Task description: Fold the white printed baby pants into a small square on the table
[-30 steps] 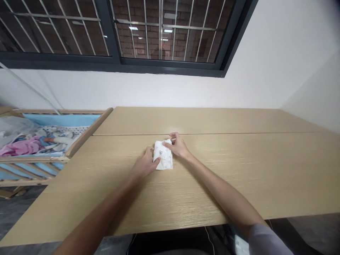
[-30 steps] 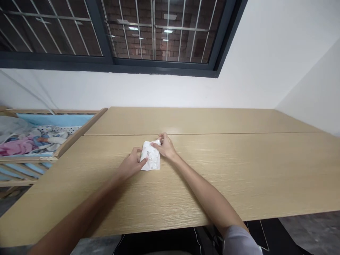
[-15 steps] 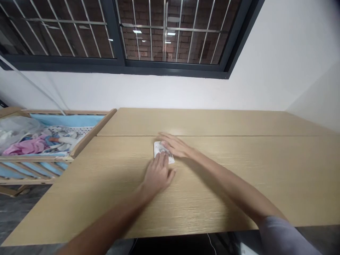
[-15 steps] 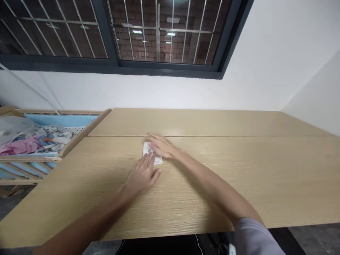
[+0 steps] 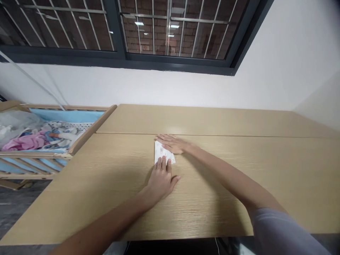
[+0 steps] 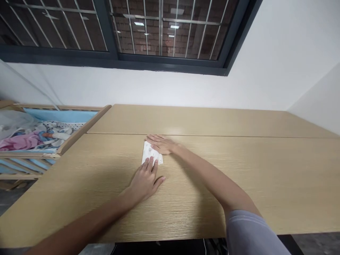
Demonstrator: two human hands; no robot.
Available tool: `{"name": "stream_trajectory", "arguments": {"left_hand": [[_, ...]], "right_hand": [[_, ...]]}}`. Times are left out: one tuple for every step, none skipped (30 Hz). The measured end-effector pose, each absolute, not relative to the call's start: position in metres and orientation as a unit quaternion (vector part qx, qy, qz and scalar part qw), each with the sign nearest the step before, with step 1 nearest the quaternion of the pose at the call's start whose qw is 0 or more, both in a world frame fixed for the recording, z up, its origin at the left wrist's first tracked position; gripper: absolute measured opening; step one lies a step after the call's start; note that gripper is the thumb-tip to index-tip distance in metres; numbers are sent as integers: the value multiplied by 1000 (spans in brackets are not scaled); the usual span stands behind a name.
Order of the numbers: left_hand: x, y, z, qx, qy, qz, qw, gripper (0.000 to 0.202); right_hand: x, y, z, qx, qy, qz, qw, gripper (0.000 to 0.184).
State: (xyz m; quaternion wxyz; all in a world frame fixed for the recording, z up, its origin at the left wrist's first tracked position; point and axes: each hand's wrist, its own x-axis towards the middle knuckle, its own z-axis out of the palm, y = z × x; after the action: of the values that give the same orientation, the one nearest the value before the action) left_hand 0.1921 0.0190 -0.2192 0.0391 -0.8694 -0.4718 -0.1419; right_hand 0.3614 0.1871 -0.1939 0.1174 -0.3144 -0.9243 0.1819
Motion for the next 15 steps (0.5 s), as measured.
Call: {"name": "stream_trajectory", "arguments": {"left_hand": [[193,19,-219,-869,-473,-139,40,73],[193,19,-217,-869,-474,-136,40,72],[192,20,-215,-869,-474,-136,37,70],[191,23,-211,-868,-475,-141,29,66],[188,26,-206,-865,-479,-151,17,59],[184,32,-201,-858,-487,-166,3,52],[179,38,-195,-845,-503,-183,-8,45],[173,45,-191,-826,-527,-198,-14,40],[166,52,-187,-803,-558,-210,-14,37],[159,60,-185,-779,-589,-216,-10,36],[153,66,-183,-757,-616,-217,-5,37],[148,71,-183,-742,-635,-213,-3,38],[145,75,-184,-734,-647,-208,-6,40],[143,77,-185,-732,-650,-202,-11,42],[143,78,-187,-736,-649,-194,-17,43]], "right_hand": [[361,193,-195,-327,-921,180,114,57],[360,198,-196,-339,-917,179,107,59],[359,201,-197,-353,-913,179,100,62],[359,203,-198,-369,-906,182,96,65],[358,205,-198,-388,-897,187,101,68],[358,206,-198,-411,-883,194,117,71],[358,206,-198,-436,-865,200,146,73],[358,205,-197,-461,-844,204,186,74],[359,204,-196,-483,-819,204,232,74],[361,201,-195,-500,-795,203,278,72],[362,198,-194,-511,-771,205,319,67],[363,194,-194,-513,-754,211,352,62],[364,188,-194,-504,-745,225,374,55],[364,183,-195,-487,-744,246,384,47],[364,177,-197,-467,-748,272,385,41]]}}
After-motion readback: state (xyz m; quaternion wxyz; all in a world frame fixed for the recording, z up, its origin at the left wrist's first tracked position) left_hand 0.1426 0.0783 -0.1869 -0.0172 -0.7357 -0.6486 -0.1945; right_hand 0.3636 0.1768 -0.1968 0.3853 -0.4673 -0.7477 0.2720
